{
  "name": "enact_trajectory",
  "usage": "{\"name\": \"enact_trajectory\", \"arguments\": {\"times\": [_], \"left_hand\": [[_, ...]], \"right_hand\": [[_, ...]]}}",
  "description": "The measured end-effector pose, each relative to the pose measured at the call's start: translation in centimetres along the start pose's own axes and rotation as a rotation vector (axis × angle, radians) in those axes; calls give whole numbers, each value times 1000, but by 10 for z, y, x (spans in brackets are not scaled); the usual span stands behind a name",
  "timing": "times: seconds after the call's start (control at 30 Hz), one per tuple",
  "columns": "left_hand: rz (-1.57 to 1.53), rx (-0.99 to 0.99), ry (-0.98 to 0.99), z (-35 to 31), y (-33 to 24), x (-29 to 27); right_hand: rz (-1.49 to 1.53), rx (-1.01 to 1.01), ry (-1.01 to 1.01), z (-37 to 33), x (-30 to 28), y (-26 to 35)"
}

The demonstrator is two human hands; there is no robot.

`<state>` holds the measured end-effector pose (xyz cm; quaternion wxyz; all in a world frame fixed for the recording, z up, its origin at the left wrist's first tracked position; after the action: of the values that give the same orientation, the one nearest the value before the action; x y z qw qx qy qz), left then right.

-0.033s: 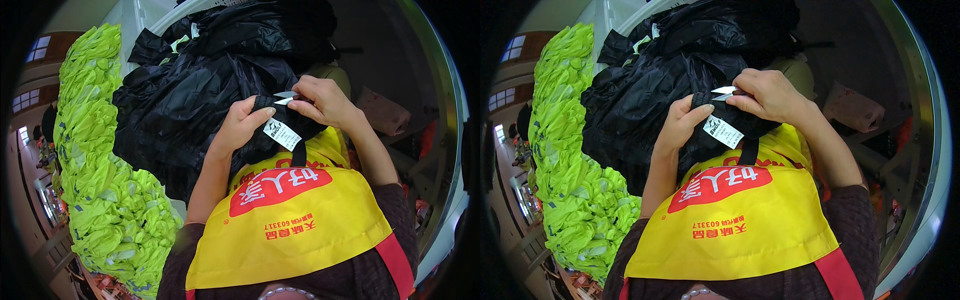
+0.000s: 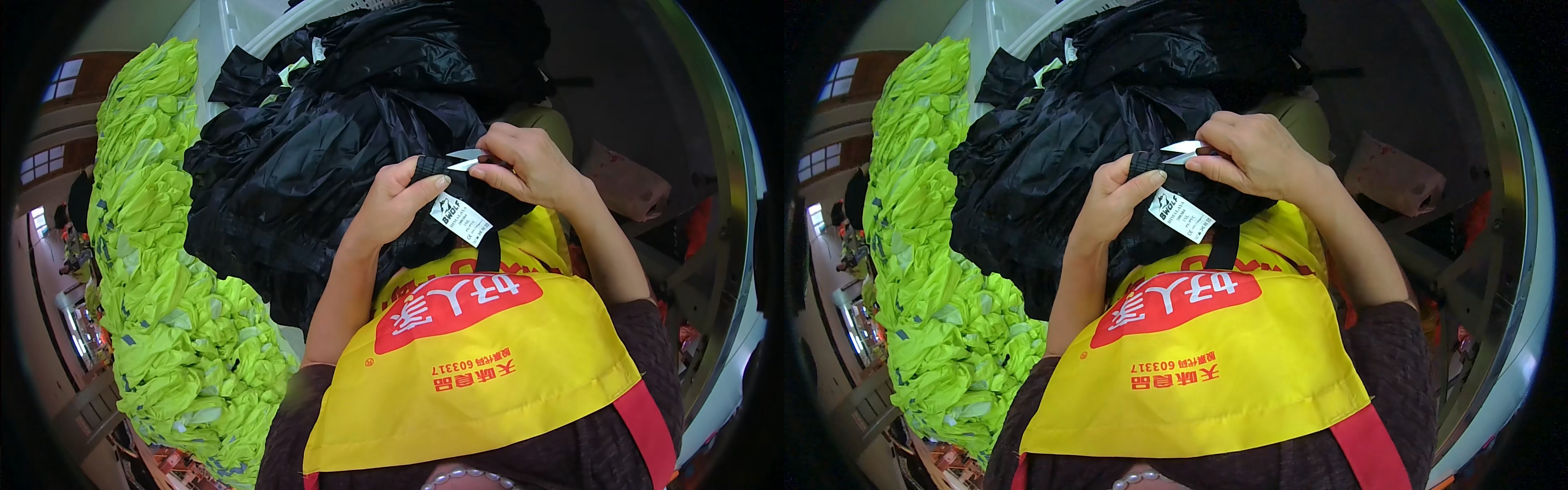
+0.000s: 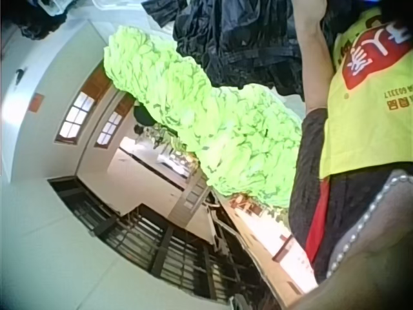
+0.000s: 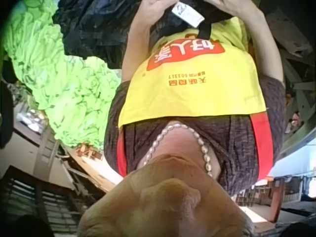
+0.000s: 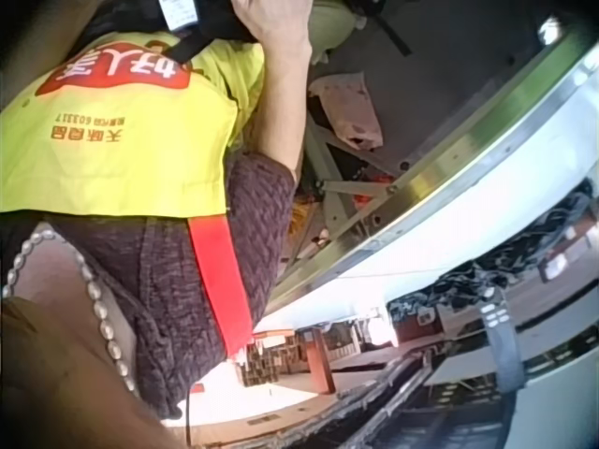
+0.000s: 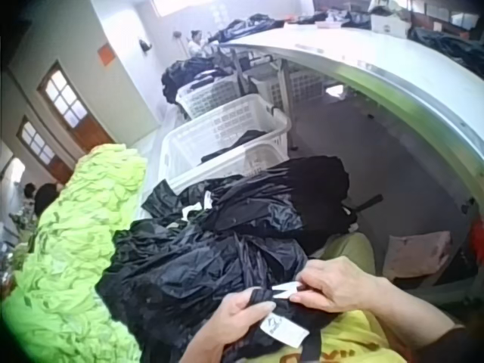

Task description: The person repeatedly picks up black garments from a pile, locates the attached tags, and uses a small tool to cut them off. The person then places the trimmed garments back into the pile. This process is repeated for multiple items.

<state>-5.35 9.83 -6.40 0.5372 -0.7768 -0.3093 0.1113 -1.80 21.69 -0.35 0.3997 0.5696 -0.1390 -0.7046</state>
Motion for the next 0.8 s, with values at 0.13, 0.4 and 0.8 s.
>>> {"name": "enact_trajectory", "arguments": {"times": [0.13, 0.4, 0.8], "left_hand": [[51, -15, -3, 1, -1, 0], [41, -5, -3, 2, -1, 0], [27, 44, 29, 3, -1, 5]], "right_hand": [[-38, -38, -3, 0, 3, 2], [17, 22, 62, 2, 14, -3], [74, -1, 49, 4, 21, -3]]}}
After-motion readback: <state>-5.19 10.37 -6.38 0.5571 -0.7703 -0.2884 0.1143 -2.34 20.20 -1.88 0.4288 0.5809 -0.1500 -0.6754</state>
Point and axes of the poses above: each hand's wrist, its own z-axis towards the middle knuckle, its own x-axis out of the palm, y = z × x, the point moved 10 cm from there along z, towards the middle knuckle, and after that the axes turned 6 degrees about -x, right-handed, at the moved point
